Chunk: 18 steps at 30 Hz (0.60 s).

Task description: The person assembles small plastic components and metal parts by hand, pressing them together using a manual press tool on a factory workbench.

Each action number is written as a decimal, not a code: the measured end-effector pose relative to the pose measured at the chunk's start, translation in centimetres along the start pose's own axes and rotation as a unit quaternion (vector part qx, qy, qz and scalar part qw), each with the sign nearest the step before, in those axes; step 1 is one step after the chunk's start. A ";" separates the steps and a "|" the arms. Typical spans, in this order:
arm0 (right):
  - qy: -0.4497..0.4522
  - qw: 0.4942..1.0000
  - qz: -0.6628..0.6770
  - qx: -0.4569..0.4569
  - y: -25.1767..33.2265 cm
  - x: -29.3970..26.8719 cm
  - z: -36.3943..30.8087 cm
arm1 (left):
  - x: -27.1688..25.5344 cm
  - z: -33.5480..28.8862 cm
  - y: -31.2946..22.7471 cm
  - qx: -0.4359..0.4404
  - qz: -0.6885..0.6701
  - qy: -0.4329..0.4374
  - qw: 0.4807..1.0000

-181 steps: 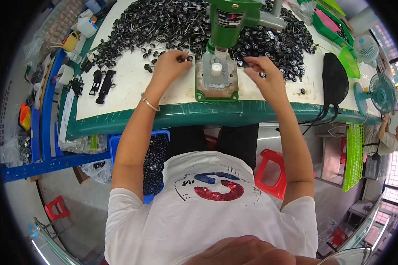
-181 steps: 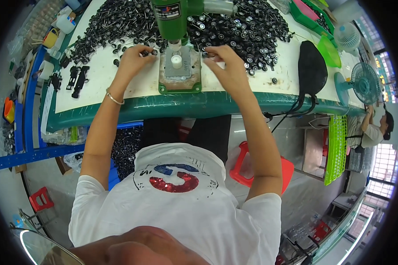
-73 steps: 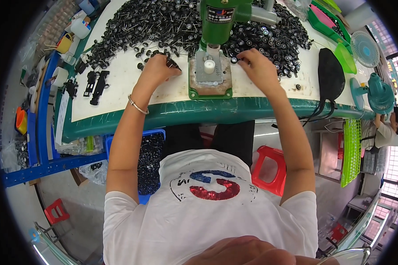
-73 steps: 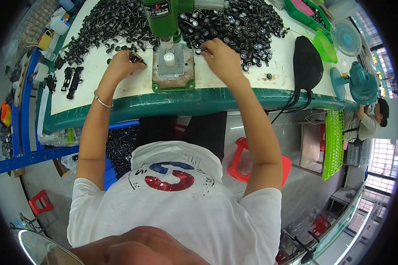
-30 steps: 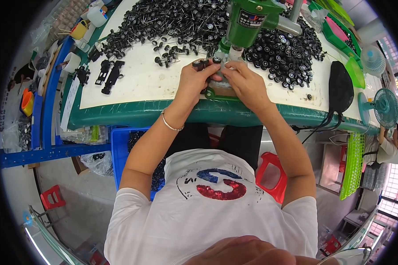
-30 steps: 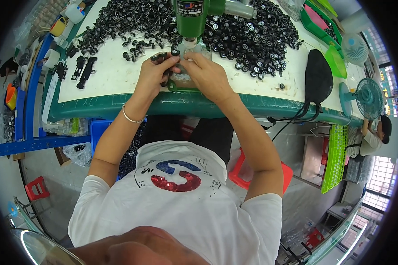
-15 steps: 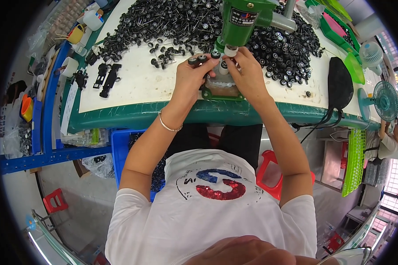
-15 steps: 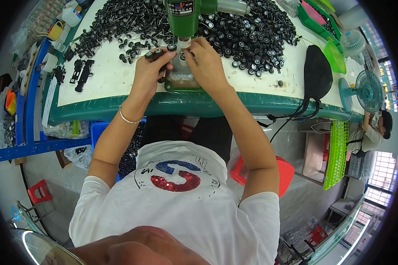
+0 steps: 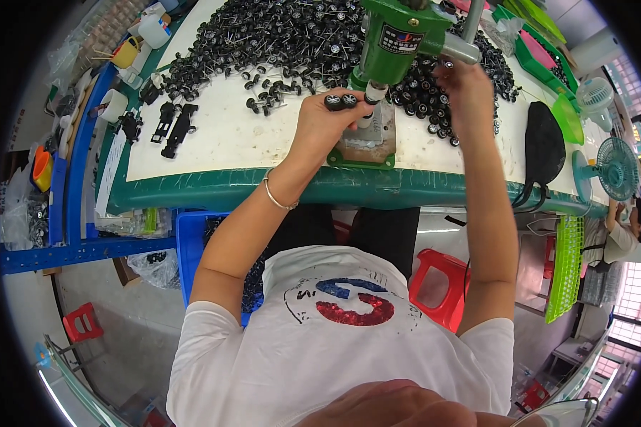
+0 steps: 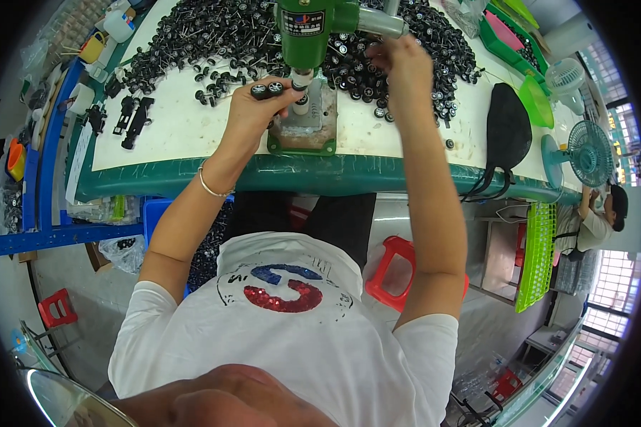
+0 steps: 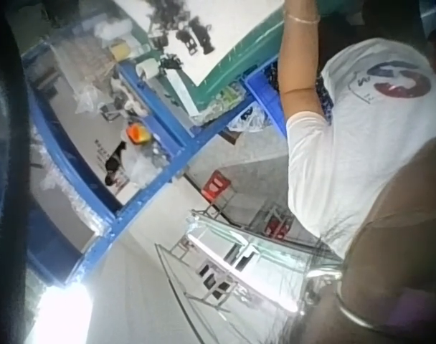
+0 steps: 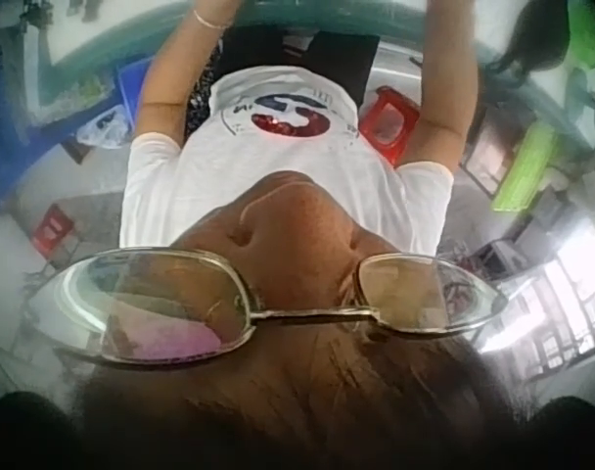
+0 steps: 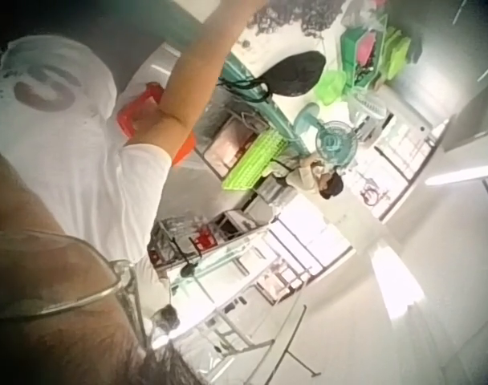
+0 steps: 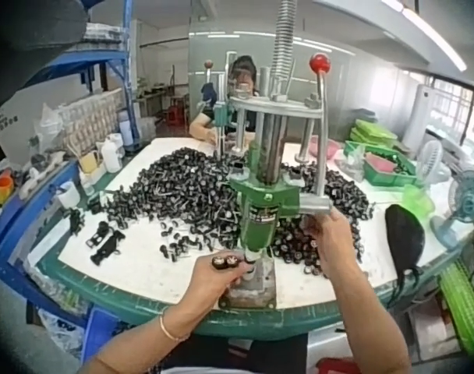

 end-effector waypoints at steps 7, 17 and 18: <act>-0.050 0.987 0.151 0.009 15.4 5.2 4.2 | 0.5 0.5 -0.9 0.022 0.011 -0.003 1.000; -0.034 0.987 0.104 -0.118 16.7 5.7 6.9 | 0.6 0.5 -1.7 0.058 0.114 0.017 0.992; -0.030 0.982 0.110 -0.151 17.2 5.7 6.3 | 0.6 0.5 -1.6 0.057 0.114 0.018 0.992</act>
Point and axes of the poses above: each hand's wrist, its own z-axis towards the middle knuckle, its own x-axis out of the palm, y = z × x, the point moved 5 cm from there along z, towards the middle knuckle, and after that the axes turned 5 degrees about -z, right-handed, at the moved point
